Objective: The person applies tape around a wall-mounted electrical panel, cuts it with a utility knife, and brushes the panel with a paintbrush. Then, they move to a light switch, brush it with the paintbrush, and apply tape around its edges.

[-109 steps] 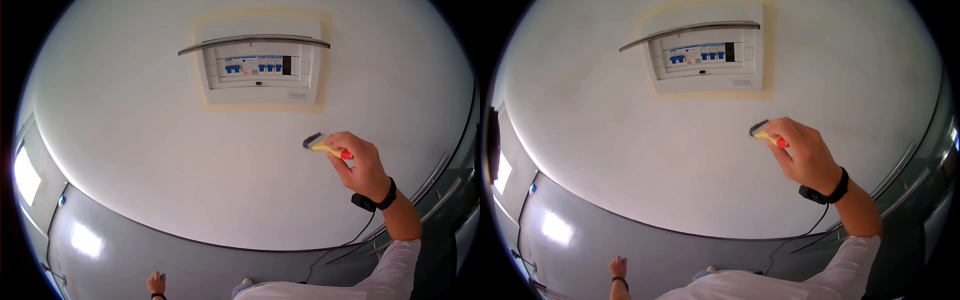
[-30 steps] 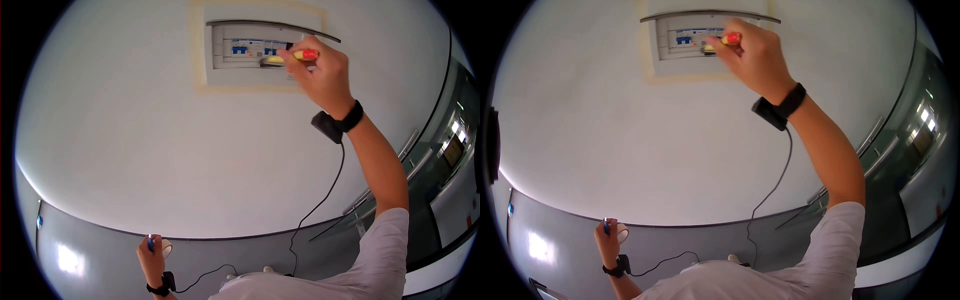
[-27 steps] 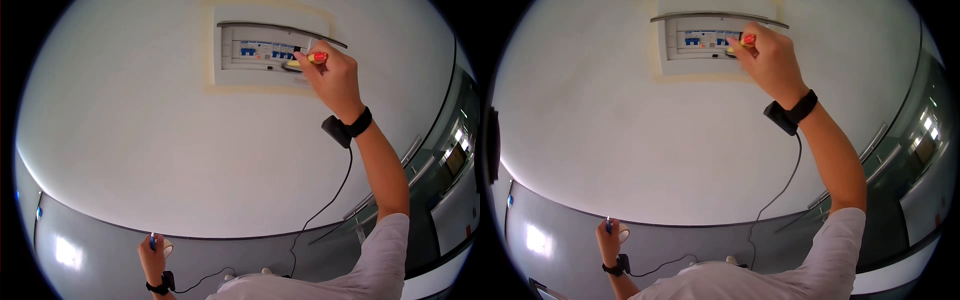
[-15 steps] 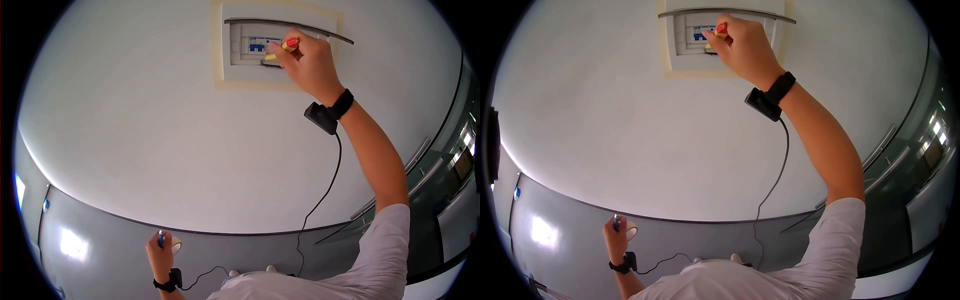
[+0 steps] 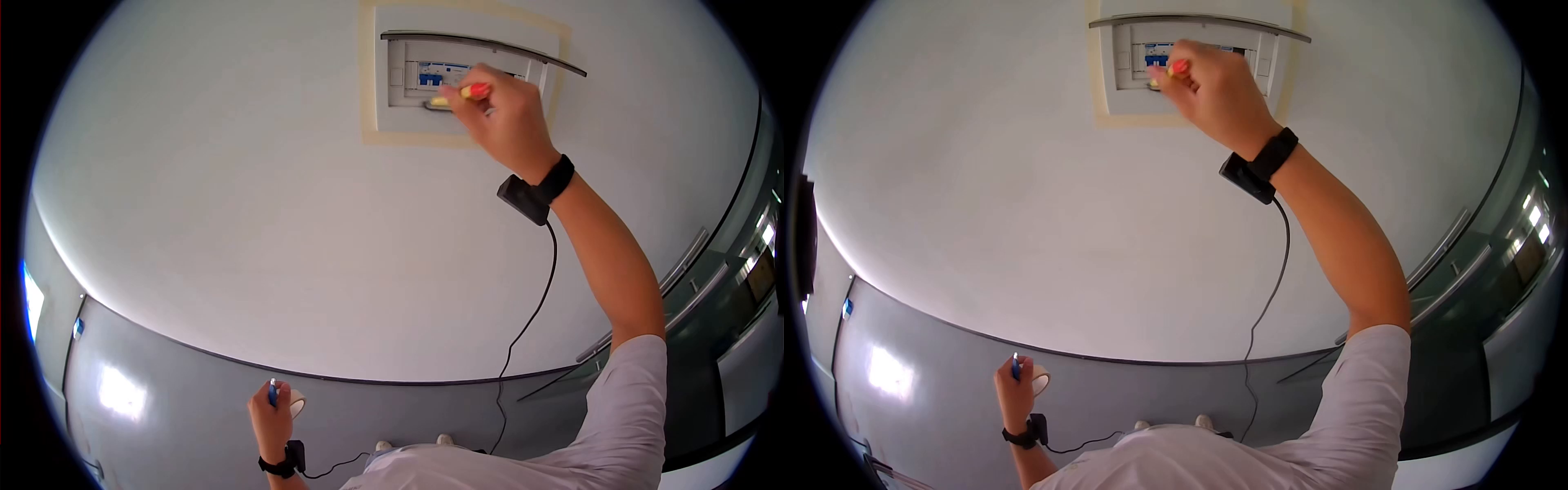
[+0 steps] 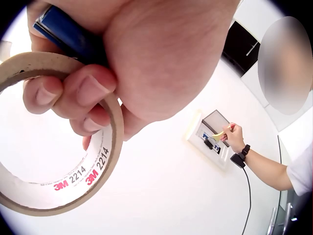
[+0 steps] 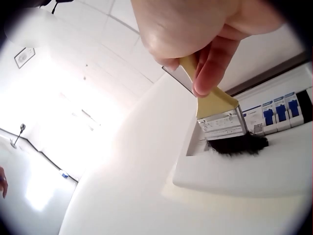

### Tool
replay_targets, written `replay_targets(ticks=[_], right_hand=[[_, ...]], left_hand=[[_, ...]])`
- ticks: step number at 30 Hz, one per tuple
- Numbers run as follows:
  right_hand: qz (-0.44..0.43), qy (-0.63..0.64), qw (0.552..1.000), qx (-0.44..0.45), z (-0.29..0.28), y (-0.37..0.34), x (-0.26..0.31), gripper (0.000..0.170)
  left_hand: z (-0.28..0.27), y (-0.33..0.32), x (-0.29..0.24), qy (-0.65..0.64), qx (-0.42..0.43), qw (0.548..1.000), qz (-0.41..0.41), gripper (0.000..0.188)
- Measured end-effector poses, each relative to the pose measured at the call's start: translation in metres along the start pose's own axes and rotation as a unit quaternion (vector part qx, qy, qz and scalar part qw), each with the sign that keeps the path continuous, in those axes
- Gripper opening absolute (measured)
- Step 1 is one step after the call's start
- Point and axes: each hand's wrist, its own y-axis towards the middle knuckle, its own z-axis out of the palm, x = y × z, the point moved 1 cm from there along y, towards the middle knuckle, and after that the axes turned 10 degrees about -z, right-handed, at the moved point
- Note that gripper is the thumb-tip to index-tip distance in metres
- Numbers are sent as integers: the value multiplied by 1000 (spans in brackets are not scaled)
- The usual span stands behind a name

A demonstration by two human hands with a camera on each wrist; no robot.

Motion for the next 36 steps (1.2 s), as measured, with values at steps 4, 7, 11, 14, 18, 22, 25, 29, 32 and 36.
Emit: replay_targets(ticks=[4,7,11,14,18,22,25,29,32,36], right_hand=[[51,-4,999,6,-15,10,1,36],[24,-36,999,14,-6,12,1,37],[11,19,1000,22,17,16,0,35],[13,36,999,-38,16,29,8,35],[-7,2,1000,15,22,32,7,35],[25,66,997,18,27,29,11,36],[-28,-40,999,-12,24,24,6,36],[42,75,996,38,32,15,0,28],[50,92,995,-4,30,24,6,24],[26,73,997,26,38,16,2,22]], left_hand=[[3,-1,-1,-5,3,1000,-19,23],[3,-3,-1,10,7,1000,-10,24],[3,-8,-5,11,4,1000,-14,25],[2,-10,1,4,1,1000,-17,25],[1,-17,8,4,3,1000,-24,25],[0,-24,0,19,0,999,-25,25],[-1,-26,4,21,-7,999,-40,25],[0,-28,5,27,-1,999,-38,26],[-3,-29,9,28,-5,999,-37,25],[-4,-30,13,41,-4,999,-32,29]])
